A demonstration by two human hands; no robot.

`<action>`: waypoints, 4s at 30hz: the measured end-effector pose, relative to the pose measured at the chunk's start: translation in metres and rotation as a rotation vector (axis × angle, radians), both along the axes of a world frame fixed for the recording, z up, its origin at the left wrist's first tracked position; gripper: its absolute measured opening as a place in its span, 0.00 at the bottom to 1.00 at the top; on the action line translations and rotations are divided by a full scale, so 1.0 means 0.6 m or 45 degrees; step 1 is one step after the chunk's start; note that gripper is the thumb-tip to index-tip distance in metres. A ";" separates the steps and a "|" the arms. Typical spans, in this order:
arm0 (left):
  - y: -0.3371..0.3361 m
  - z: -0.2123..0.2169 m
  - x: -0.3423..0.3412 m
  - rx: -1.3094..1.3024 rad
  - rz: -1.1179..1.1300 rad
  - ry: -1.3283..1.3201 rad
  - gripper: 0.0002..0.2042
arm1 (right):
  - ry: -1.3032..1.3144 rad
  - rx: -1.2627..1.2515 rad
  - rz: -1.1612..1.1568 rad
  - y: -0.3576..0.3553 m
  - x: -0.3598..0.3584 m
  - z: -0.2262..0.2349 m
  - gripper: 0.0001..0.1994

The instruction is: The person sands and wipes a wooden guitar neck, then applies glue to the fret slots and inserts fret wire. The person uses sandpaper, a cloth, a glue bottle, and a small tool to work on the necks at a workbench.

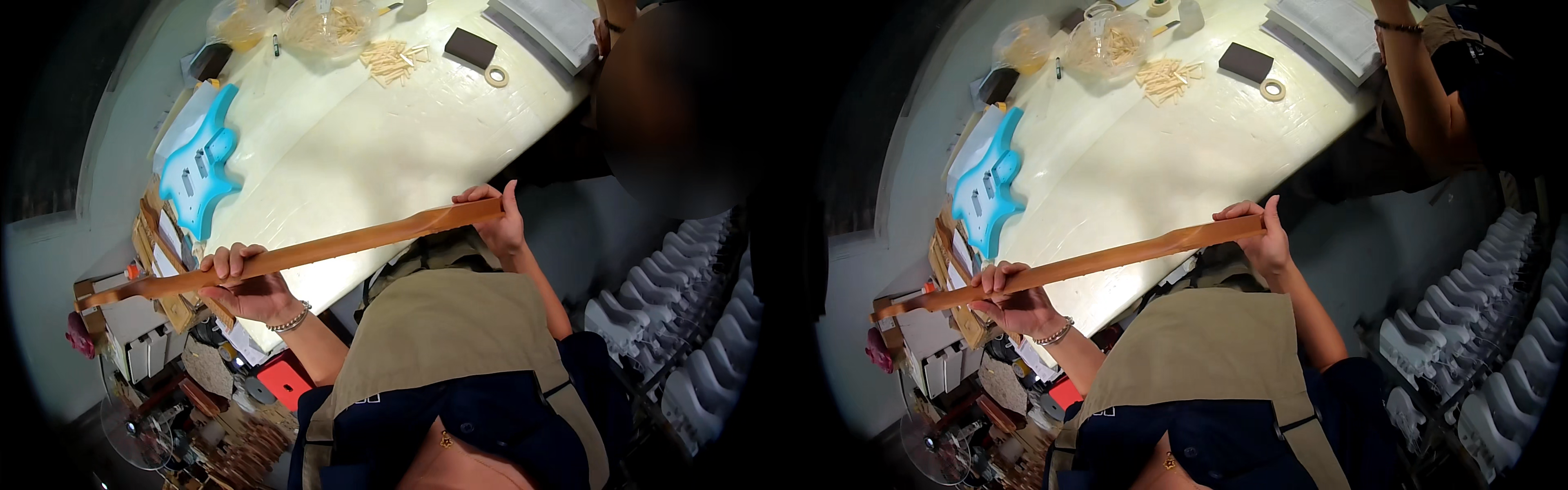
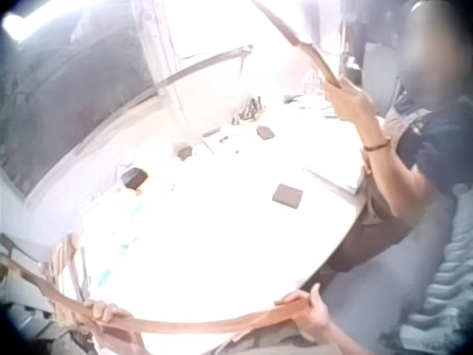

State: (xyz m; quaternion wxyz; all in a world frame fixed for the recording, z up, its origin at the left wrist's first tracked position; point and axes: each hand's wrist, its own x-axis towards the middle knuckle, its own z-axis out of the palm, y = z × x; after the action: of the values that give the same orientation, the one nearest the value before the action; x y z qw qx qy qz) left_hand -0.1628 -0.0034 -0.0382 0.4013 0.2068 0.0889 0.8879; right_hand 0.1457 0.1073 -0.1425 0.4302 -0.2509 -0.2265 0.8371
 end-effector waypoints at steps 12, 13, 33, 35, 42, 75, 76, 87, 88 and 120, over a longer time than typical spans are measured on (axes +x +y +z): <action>-0.004 -0.006 0.013 -0.055 0.018 -0.047 0.14 | -0.057 0.035 -0.039 -0.003 0.014 -0.005 0.34; 0.004 -0.008 0.022 -0.145 0.074 -0.004 0.14 | -0.038 -0.001 -0.083 -0.004 0.018 -0.022 0.32; 0.032 -0.002 0.105 -0.378 -0.013 0.365 0.13 | -0.100 -0.287 -0.215 -0.029 0.067 -0.156 0.26; 0.026 0.019 0.104 -0.627 0.150 0.459 0.12 | -0.257 -0.349 -0.069 -0.025 0.079 -0.167 0.27; 0.018 0.069 0.069 -0.410 0.340 0.341 0.31 | -0.563 -0.732 0.036 -0.035 0.095 -0.209 0.30; -0.007 0.163 -0.081 -0.064 0.232 0.246 0.27 | -0.789 -0.751 0.185 -0.035 0.117 -0.167 0.28; -0.002 0.168 -0.066 -0.098 0.312 0.217 0.27 | -0.797 -0.740 0.186 -0.036 0.114 -0.165 0.28; 0.021 0.140 -0.023 -0.075 0.292 0.272 0.31 | -0.789 -0.635 0.182 -0.040 0.114 -0.171 0.26; 0.020 0.139 -0.021 -0.069 0.267 0.283 0.31 | -0.786 -0.635 0.170 -0.040 0.115 -0.172 0.26; 0.049 0.091 0.039 -0.061 0.242 0.233 0.35 | -0.737 -0.641 0.138 -0.051 0.070 -0.106 0.23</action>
State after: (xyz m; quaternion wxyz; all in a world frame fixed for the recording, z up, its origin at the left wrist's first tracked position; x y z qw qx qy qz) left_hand -0.1397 0.0258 0.0164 0.3103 0.2678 0.1656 0.8970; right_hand 0.1878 0.0769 -0.2059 0.2287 -0.5620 -0.1390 0.7827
